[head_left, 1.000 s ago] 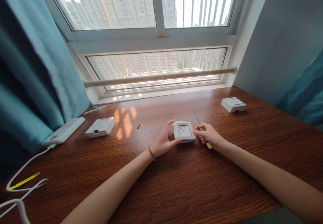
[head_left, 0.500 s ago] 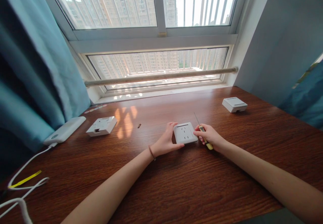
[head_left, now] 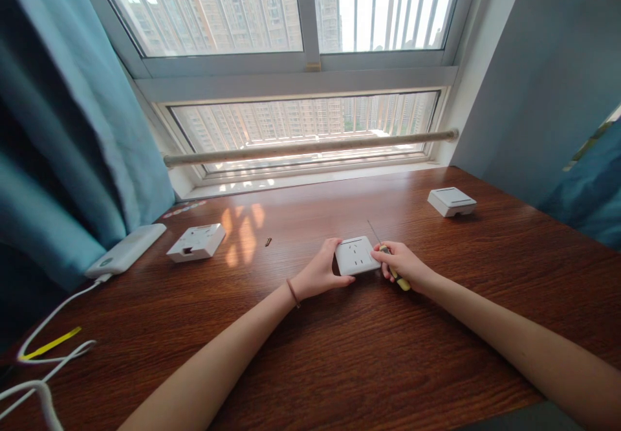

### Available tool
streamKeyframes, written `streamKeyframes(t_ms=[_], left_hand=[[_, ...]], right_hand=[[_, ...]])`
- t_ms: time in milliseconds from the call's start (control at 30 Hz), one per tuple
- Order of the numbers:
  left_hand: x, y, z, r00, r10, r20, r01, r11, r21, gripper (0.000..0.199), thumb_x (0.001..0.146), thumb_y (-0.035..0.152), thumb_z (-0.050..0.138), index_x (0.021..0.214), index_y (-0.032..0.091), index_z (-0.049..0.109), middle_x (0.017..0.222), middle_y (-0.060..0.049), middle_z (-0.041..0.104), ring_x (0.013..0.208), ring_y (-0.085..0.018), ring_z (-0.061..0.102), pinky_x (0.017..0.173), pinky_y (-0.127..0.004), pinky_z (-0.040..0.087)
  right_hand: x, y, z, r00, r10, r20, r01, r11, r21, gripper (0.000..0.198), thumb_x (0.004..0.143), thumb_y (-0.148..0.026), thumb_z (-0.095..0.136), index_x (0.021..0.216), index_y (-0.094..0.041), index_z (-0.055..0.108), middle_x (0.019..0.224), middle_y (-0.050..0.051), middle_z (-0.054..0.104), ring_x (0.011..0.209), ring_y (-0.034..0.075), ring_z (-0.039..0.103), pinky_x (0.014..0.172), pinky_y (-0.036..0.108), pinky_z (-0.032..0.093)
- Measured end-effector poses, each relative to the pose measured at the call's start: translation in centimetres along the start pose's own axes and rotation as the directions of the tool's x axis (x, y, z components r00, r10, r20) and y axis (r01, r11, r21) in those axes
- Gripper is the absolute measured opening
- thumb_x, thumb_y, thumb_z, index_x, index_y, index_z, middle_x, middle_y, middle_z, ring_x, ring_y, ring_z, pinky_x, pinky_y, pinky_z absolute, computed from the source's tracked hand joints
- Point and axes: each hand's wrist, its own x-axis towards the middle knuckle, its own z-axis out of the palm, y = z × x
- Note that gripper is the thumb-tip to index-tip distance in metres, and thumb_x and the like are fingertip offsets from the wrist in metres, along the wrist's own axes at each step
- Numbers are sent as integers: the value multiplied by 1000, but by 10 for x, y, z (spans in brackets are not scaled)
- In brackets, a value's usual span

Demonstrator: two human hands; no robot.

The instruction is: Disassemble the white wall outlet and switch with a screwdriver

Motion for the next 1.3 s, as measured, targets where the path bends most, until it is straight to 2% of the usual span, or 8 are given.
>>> streamKeyframes(t_ms=[300,433,533,600,800,967,1133,1300], left_hand=[[-4,3,3,997,50,-58,-48,998,34,84,52,40,80,122,17,39,119,-12,45,111,-29,46,98,-46,39],[-3,10,-1,994,-3,-105,-15,985,-171,84,52,47,80,120,17,43,119,-13,47,112,-29,48,97,-45,41],[-1,24,-9,970,-224,-96,149,857,-493,52,73,51,62,108,14,54,107,-11,57,97,-23,57,85,-39,49],[0,36,-16,940,-333,67,293,693,-659,43,79,50,55,99,12,60,92,-9,62,83,-19,60,72,-33,51],[-5,53,-20,857,-264,443,515,414,-750,37,72,29,68,104,11,64,90,-10,67,74,-15,63,61,-22,51],[-6,48,-6,886,-328,328,428,303,-852,38,75,22,65,111,12,58,103,-13,66,78,-17,65,61,-24,53],[-8,47,7,891,-435,130,268,272,-924,41,75,23,66,114,18,52,113,-12,63,82,-18,66,61,-23,53],[-7,46,5,858,-466,216,336,190,-923,36,82,39,57,108,15,56,98,-11,67,70,-16,67,55,-22,51]], right_hand=[[0,3,4,999,-17,45,12,993,116,34,64,-38,70,82,-17,50,49,-7,50,35,5,46,30,14,32],[-3,-8,1,998,-42,39,35,988,150,33,64,-36,70,83,-16,51,52,-8,49,33,3,42,30,14,30],[-6,-18,-6,990,-75,121,54,984,169,32,64,-34,69,85,-15,53,56,-6,53,32,2,39,29,14,27],[-9,-23,-10,973,-83,214,44,982,183,30,64,-32,68,85,-15,55,56,-6,54,31,1,36,29,15,25],[-13,-26,-8,949,-44,312,0,990,142,31,64,-32,69,86,-13,59,55,-4,56,31,3,38,28,15,25],[-11,-20,0,994,-62,85,39,969,245,33,73,-47,63,79,-16,54,42,-7,48,31,3,35,30,13,26],[-13,-15,4,998,-48,48,35,970,241,33,69,-42,69,81,-18,51,46,-7,51,34,4,42,30,11,30],[-15,-20,4,998,14,69,-34,952,304,27,67,-33,69,80,-18,50,50,-9,49,34,1,39,29,9,29]])
